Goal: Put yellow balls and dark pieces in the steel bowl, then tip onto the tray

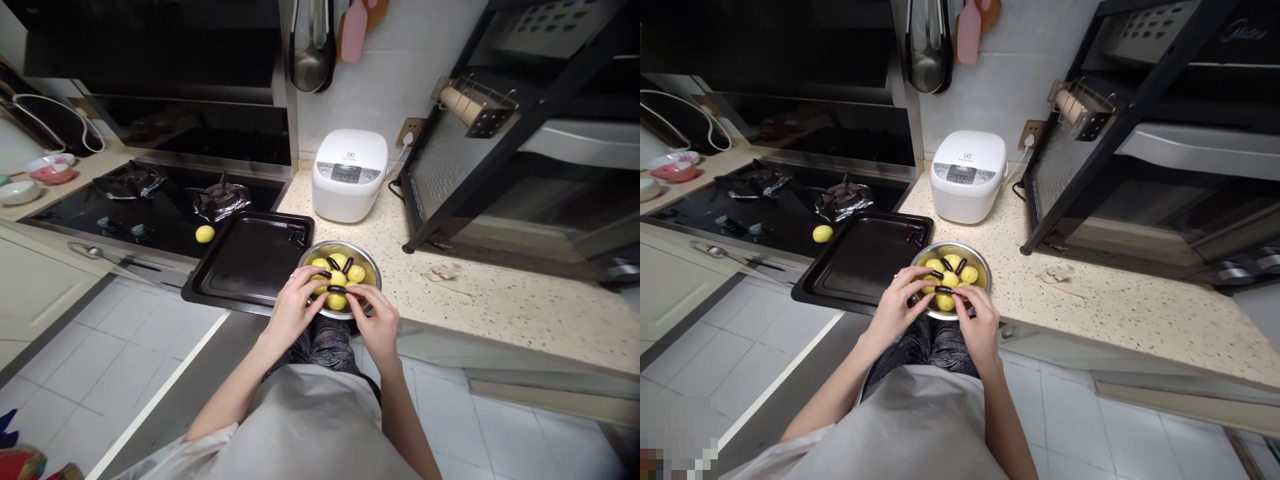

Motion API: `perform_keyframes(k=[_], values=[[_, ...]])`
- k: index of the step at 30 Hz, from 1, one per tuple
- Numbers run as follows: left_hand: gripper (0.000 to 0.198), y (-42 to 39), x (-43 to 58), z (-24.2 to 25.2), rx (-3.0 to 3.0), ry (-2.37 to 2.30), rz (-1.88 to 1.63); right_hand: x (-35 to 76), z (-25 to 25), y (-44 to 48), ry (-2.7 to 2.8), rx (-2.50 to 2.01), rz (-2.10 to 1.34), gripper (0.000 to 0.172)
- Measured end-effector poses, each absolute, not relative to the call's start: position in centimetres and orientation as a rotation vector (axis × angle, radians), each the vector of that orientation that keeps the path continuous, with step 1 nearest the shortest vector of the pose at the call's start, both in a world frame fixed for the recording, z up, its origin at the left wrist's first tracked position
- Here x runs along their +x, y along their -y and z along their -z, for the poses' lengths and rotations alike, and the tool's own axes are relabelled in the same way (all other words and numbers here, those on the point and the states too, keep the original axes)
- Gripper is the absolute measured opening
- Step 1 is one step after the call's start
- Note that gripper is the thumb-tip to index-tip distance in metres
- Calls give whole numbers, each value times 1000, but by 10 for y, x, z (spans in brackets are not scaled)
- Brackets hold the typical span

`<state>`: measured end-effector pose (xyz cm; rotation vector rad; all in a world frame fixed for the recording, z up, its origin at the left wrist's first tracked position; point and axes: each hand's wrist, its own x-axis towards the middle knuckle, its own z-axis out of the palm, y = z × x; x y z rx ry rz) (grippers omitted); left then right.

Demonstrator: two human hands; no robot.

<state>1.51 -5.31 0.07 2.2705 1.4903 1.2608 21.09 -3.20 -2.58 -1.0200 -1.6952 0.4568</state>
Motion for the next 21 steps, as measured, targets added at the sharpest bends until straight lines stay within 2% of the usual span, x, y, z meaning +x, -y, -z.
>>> perform_keyframes(k=[3,13,21], values=[[23,54,12,-3,2217,-1579,-1288,214,28,25,1648,-1124,-375,15],[20,56,5,-4,2258,-1577,-1241,219,38,7,1740,-1335,-205,15],[20,52,-1,-1,2274,-1607,-1229,223,40,5,1798,-1336,-173,13]])
